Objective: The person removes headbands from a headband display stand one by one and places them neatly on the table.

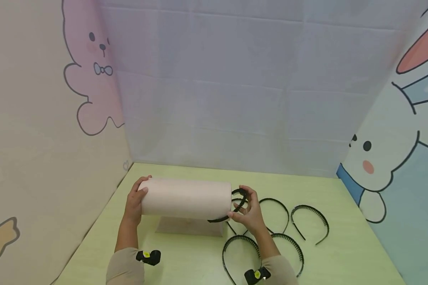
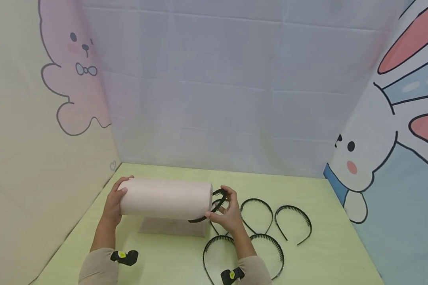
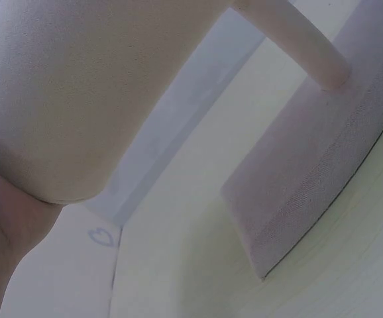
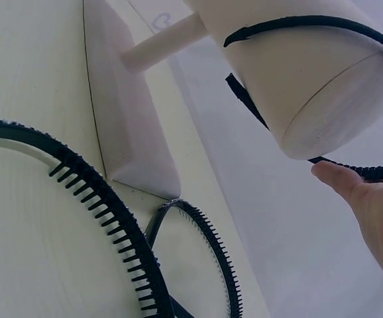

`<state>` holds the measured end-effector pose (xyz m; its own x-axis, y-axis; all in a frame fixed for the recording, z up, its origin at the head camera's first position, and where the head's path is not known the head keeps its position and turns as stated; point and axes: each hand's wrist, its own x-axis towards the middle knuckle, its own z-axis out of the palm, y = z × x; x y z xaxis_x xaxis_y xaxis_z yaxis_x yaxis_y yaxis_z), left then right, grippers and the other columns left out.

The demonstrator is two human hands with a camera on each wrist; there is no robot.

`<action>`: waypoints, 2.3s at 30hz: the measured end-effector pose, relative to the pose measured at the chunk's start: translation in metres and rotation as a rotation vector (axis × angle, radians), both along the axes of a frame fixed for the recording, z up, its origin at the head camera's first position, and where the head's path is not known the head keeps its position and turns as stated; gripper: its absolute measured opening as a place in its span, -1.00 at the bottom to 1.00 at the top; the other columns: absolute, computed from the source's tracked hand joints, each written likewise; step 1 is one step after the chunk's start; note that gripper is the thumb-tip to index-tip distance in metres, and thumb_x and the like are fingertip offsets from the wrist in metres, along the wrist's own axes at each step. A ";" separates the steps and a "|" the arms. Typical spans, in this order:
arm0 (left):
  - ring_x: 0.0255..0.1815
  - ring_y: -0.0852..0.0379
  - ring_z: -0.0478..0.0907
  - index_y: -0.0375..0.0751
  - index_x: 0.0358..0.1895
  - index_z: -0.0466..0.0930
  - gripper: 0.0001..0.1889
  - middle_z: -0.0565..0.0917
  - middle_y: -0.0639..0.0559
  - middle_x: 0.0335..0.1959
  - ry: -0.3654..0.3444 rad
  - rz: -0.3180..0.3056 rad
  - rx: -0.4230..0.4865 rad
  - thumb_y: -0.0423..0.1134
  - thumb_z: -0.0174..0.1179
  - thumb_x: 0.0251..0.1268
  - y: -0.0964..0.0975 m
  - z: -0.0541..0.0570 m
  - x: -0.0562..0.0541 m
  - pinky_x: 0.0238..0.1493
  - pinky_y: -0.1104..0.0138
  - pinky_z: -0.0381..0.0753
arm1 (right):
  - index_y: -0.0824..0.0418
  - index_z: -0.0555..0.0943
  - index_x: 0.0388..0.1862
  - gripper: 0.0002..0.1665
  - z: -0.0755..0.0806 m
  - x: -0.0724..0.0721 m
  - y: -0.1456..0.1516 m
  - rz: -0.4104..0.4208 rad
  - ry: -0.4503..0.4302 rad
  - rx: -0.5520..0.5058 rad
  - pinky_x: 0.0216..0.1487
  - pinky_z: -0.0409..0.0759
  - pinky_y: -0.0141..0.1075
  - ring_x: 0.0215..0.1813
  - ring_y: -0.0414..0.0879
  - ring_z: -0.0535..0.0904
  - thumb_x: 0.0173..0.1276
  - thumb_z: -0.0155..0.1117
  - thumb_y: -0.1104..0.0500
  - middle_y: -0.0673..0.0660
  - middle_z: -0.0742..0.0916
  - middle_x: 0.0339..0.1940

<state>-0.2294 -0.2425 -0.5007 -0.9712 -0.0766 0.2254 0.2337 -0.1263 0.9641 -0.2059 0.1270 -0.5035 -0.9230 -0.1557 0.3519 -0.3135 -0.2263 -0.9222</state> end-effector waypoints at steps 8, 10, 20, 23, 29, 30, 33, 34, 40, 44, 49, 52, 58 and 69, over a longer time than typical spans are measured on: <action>0.07 0.04 0.33 -0.23 0.23 0.25 -0.66 0.29 0.02 0.29 0.012 0.014 0.012 -0.30 -0.15 0.44 0.001 -0.001 0.002 -0.20 0.25 0.47 | 0.39 0.07 0.33 0.02 -0.007 0.006 0.008 -0.058 0.016 0.018 0.12 0.36 -0.04 0.37 0.20 0.04 -0.09 0.40 0.48 0.22 0.22 0.33; 0.07 0.04 0.33 -0.24 0.23 0.24 -0.65 0.30 0.02 0.29 0.013 0.017 0.009 -0.31 -0.15 0.44 0.002 -0.001 0.002 -0.20 0.25 0.47 | 0.39 0.09 0.33 0.00 -0.008 0.008 0.010 -0.096 0.028 0.041 0.12 0.37 -0.06 0.34 0.23 0.08 -0.09 0.39 0.48 0.21 0.24 0.32; 0.10 0.05 0.31 -0.28 0.22 0.21 -0.66 0.32 0.11 0.25 0.009 0.004 0.013 -0.33 -0.17 0.44 0.002 0.005 0.003 -0.19 0.26 0.45 | 0.23 0.10 0.40 0.05 -0.010 0.018 0.024 -0.208 0.053 0.074 0.19 0.09 0.22 0.41 0.15 0.04 -0.08 0.37 0.46 0.19 0.24 0.37; 0.09 0.07 0.32 -0.31 0.22 0.19 -0.67 0.32 0.11 0.24 0.001 0.003 0.014 -0.38 -0.20 0.44 0.002 0.009 0.004 -0.19 0.27 0.46 | 0.26 0.03 0.43 0.09 -0.010 0.022 0.028 -0.227 0.051 0.086 0.20 0.06 0.23 0.41 0.20 0.03 -0.06 0.37 0.45 0.23 0.22 0.39; 0.07 0.06 0.32 -0.35 0.23 0.14 -0.65 0.25 -0.05 0.31 -0.007 0.002 -0.016 -0.44 -0.27 0.43 0.002 0.015 0.006 -0.20 0.26 0.45 | 0.34 -0.01 0.39 0.10 -0.008 0.028 0.036 -0.292 0.028 0.098 0.26 0.02 0.13 0.39 0.22 0.06 -0.09 0.38 0.48 0.26 0.23 0.38; 0.07 0.06 0.32 -0.35 0.24 0.14 -0.65 0.24 -0.08 0.32 -0.009 0.003 -0.016 -0.44 -0.27 0.43 0.002 0.016 0.006 -0.19 0.26 0.45 | 0.34 0.00 0.38 0.09 -0.008 0.029 0.037 -0.303 0.025 0.087 0.28 0.01 0.10 0.39 0.21 0.08 -0.09 0.38 0.49 0.26 0.24 0.38; 0.08 0.06 0.32 -0.31 0.24 0.17 -0.66 0.25 -0.06 0.32 -0.014 0.006 -0.007 -0.41 -0.23 0.44 0.001 0.016 0.005 -0.18 0.26 0.45 | 0.33 0.06 0.36 0.05 -0.007 0.031 0.040 -0.342 0.017 0.055 0.29 -0.01 0.09 0.40 0.17 0.08 -0.10 0.38 0.50 0.21 0.27 0.36; 0.08 0.06 0.32 -0.31 0.24 0.17 -0.66 0.26 -0.03 0.31 -0.012 0.007 -0.004 -0.40 -0.22 0.44 0.001 0.015 0.004 -0.18 0.26 0.45 | 0.33 0.08 0.35 0.03 -0.007 0.031 0.042 -0.354 0.014 0.041 0.28 -0.01 0.11 0.40 0.16 0.07 -0.10 0.37 0.50 0.18 0.27 0.36; 0.09 0.09 0.33 -0.37 0.22 0.14 -0.67 0.32 0.07 0.25 0.007 0.007 0.001 -0.43 -0.23 0.44 0.003 0.018 0.006 -0.19 0.29 0.45 | 0.32 0.13 0.36 -0.02 -0.010 0.036 0.047 -0.422 0.019 -0.030 0.24 -0.05 0.22 0.43 0.15 -0.03 -0.06 0.34 0.49 0.22 0.23 0.37; 0.08 0.11 0.33 -0.39 0.21 0.13 -0.67 0.32 0.03 0.26 0.007 0.007 -0.006 -0.46 -0.25 0.44 0.006 0.025 0.009 -0.19 0.30 0.45 | 0.32 0.14 0.37 -0.03 -0.012 0.041 0.048 -0.457 0.039 -0.079 0.21 -0.07 0.28 0.43 0.14 -0.04 -0.05 0.32 0.48 0.21 0.23 0.37; 0.08 0.10 0.33 -0.37 0.22 0.14 -0.67 0.30 -0.02 0.29 -0.013 0.015 -0.017 -0.44 -0.23 0.44 0.003 0.021 0.004 -0.19 0.28 0.45 | 0.24 0.19 0.38 -0.05 -0.011 0.049 0.052 -0.514 0.024 -0.104 0.19 0.00 0.28 0.35 0.07 0.07 -0.04 0.31 0.48 0.12 0.31 0.32; 0.08 0.08 0.33 -0.34 0.23 0.16 -0.66 0.30 0.02 0.29 -0.025 0.018 -0.017 -0.41 -0.20 0.44 0.000 0.017 0.000 -0.19 0.27 0.45 | 0.25 0.18 0.39 -0.05 -0.011 0.053 0.054 -0.549 0.015 -0.113 0.20 0.00 0.26 0.31 0.04 0.10 -0.03 0.31 0.47 0.13 0.31 0.30; 0.09 0.07 0.33 -0.29 0.23 0.20 -0.65 0.30 -0.01 0.30 -0.008 0.013 -0.009 -0.31 -0.14 0.44 0.000 0.016 -0.001 -0.19 0.26 0.46 | 0.27 0.13 0.42 -0.03 -0.014 0.056 0.062 -0.611 0.028 -0.104 0.24 -0.11 0.22 0.29 0.01 0.06 0.01 0.32 0.38 0.20 0.25 0.31; 0.08 0.06 0.32 -0.27 0.24 0.20 -0.64 0.32 0.09 0.27 -0.023 0.019 -0.011 -0.31 -0.14 0.44 0.000 0.016 0.000 -0.21 0.26 0.46 | 0.19 0.12 0.44 -0.03 -0.011 0.062 0.076 -0.709 0.026 -0.023 0.01 0.26 -0.37 0.18 -0.03 0.11 0.02 0.25 0.41 0.10 0.22 0.30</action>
<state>-0.2290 -0.2420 -0.4845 -0.9745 -0.0926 0.2043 0.2140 -0.1110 0.9705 -0.1442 0.2031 -0.5150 -0.7904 0.4870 0.3716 -0.4148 0.0209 -0.9097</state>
